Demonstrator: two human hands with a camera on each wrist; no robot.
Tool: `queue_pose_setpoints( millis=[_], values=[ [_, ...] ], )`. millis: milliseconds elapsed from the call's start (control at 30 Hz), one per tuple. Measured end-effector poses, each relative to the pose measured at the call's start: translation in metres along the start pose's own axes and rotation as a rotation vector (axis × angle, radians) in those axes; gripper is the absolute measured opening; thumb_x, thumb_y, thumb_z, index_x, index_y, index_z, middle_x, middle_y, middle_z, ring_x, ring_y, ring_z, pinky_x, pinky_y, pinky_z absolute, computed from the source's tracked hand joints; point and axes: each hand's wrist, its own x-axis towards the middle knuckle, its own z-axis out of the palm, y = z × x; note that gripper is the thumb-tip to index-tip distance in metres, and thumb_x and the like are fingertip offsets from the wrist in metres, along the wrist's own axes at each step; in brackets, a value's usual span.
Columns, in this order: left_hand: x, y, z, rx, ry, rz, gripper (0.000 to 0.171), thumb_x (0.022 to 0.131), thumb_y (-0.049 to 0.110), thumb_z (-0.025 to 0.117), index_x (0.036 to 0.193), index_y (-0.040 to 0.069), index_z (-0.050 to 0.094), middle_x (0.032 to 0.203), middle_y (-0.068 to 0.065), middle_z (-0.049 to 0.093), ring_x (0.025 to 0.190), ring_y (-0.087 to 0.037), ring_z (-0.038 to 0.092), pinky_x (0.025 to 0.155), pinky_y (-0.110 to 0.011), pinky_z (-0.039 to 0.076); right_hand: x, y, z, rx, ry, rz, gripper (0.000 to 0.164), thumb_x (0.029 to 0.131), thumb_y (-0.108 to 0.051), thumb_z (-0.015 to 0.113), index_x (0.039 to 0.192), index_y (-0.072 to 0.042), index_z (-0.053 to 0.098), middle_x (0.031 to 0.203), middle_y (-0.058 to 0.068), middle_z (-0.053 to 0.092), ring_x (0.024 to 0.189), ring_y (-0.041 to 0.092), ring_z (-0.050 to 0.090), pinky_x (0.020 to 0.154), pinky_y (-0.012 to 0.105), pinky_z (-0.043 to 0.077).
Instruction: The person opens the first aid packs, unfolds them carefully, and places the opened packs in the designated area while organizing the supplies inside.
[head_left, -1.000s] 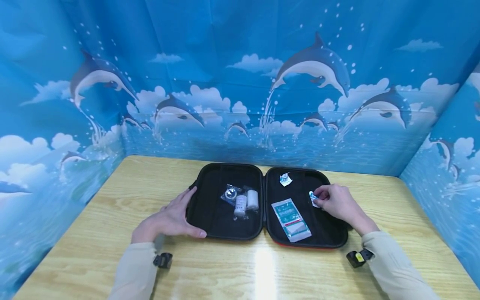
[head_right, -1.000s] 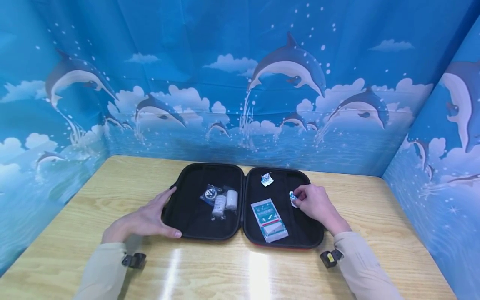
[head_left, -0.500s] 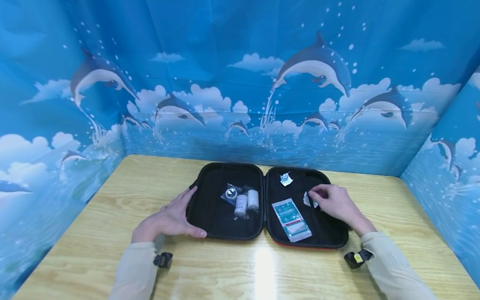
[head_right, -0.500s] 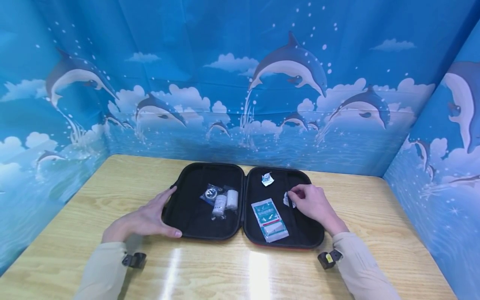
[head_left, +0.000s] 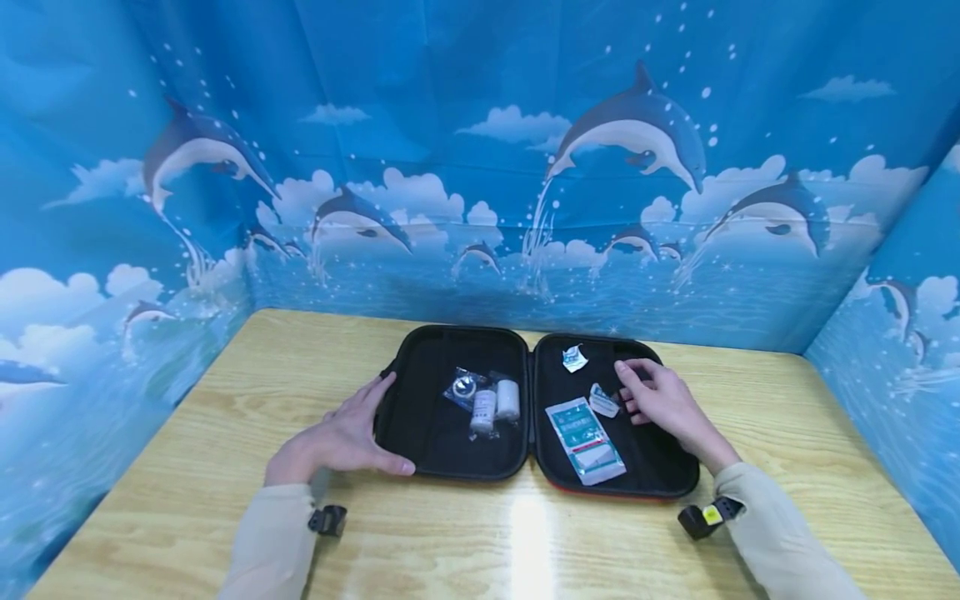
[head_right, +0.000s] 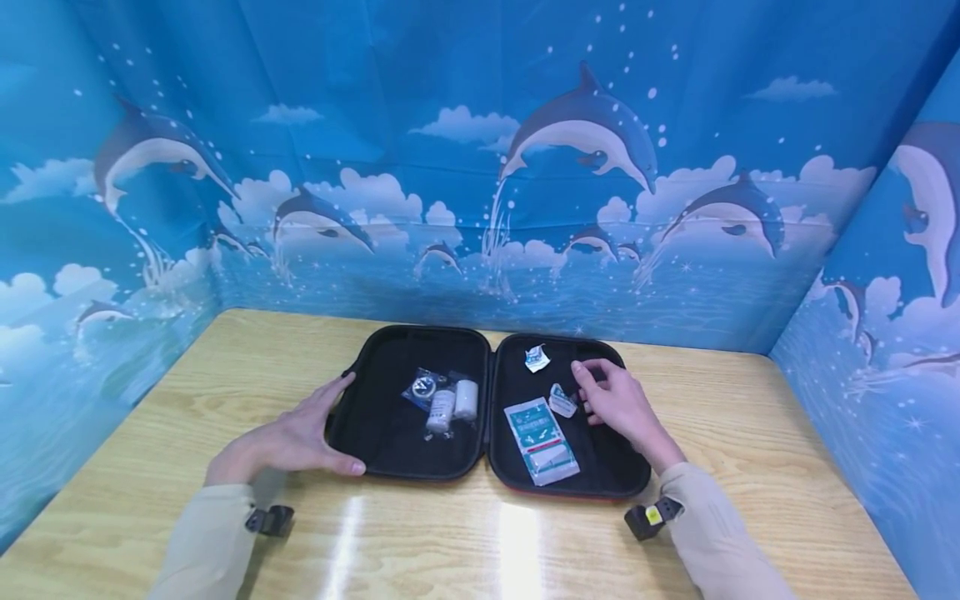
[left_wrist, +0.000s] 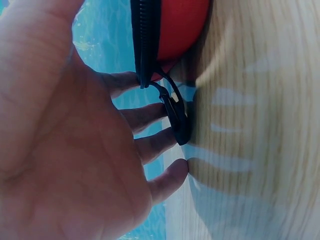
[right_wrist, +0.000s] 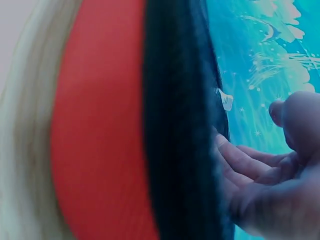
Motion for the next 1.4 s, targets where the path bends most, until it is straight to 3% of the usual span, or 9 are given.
queue_pose_setpoints(
  millis=[300,567,733,933,1067,1167,1400],
  values=[
    [-0.002,0.004,0.0,-0.003,-0.002,0.011,0.138,0.067,0.062,0.087,0.166,0.017,0.002,0.171,-0.022,0.009,0.154,-0.051,0.017,0.111,-0.082,0.018,0.001,0.0,0.0,0.303,-0.183,0.105,0.076,0.105,-0.059,0.04,0.152,0.0,0.029,0.102,0.005,0.079,0.082,0.012,0.075,0.072,0.031,0.062],
    [-0.001,0.003,0.0,-0.009,0.001,0.013,0.139,0.067,0.064,0.087,0.166,0.017,0.002,0.171,-0.021,0.009,0.154,-0.051,0.017,0.111,-0.082,0.017,-0.001,-0.004,0.001,0.342,-0.227,0.12,0.079,0.105,-0.06,0.041,0.157,-0.004,0.021,0.108,0.008,0.078,0.085,0.013,0.075,0.075,0.031,0.062],
    [-0.001,0.002,0.001,-0.008,0.003,0.009,0.139,0.066,0.064,0.087,0.166,0.017,0.003,0.172,-0.021,0.009,0.155,-0.05,0.016,0.112,-0.082,0.016,-0.002,-0.005,0.003,0.219,-0.165,0.085,0.072,0.106,-0.05,0.049,0.155,-0.003,0.027,0.104,0.009,0.078,0.082,0.013,0.074,0.07,0.031,0.06],
    [0.0,0.0,0.001,-0.007,0.002,-0.002,0.139,0.066,0.064,0.087,0.166,0.017,0.003,0.172,-0.02,0.008,0.155,-0.049,0.015,0.113,-0.082,0.016,-0.002,-0.011,0.004,-0.106,-0.022,-0.029,0.056,0.104,-0.037,0.058,0.146,-0.002,0.046,0.113,0.021,0.07,0.074,0.019,0.066,0.064,0.033,0.055],
    [0.0,0.0,0.0,-0.006,0.0,-0.004,0.14,0.066,0.064,0.087,0.166,0.017,0.002,0.172,-0.02,0.008,0.155,-0.049,0.015,0.113,-0.081,0.016,-0.001,-0.016,0.003,-0.27,0.063,-0.104,0.047,0.103,-0.035,0.06,0.138,-0.004,0.057,0.121,0.024,0.066,0.093,0.03,0.066,0.075,0.039,0.055],
    [0.0,0.0,0.001,-0.007,-0.002,-0.006,0.14,0.066,0.065,0.087,0.166,0.017,0.002,0.172,-0.02,0.008,0.155,-0.049,0.015,0.113,-0.081,0.015,0.001,-0.019,0.002,-0.316,0.089,-0.13,0.044,0.102,-0.034,0.061,0.135,-0.003,0.059,0.125,0.024,0.065,0.11,0.035,0.063,0.086,0.046,0.053],
    [0.001,0.0,0.001,-0.003,-0.006,-0.004,0.14,0.066,0.065,0.087,0.166,0.017,0.002,0.172,-0.021,0.008,0.155,-0.05,0.015,0.113,-0.081,0.016,0.007,-0.022,0.0,-0.322,0.091,-0.139,0.043,0.102,-0.032,0.062,0.133,-0.003,0.06,0.124,0.024,0.066,0.11,0.036,0.064,0.088,0.048,0.054]
  ],
)
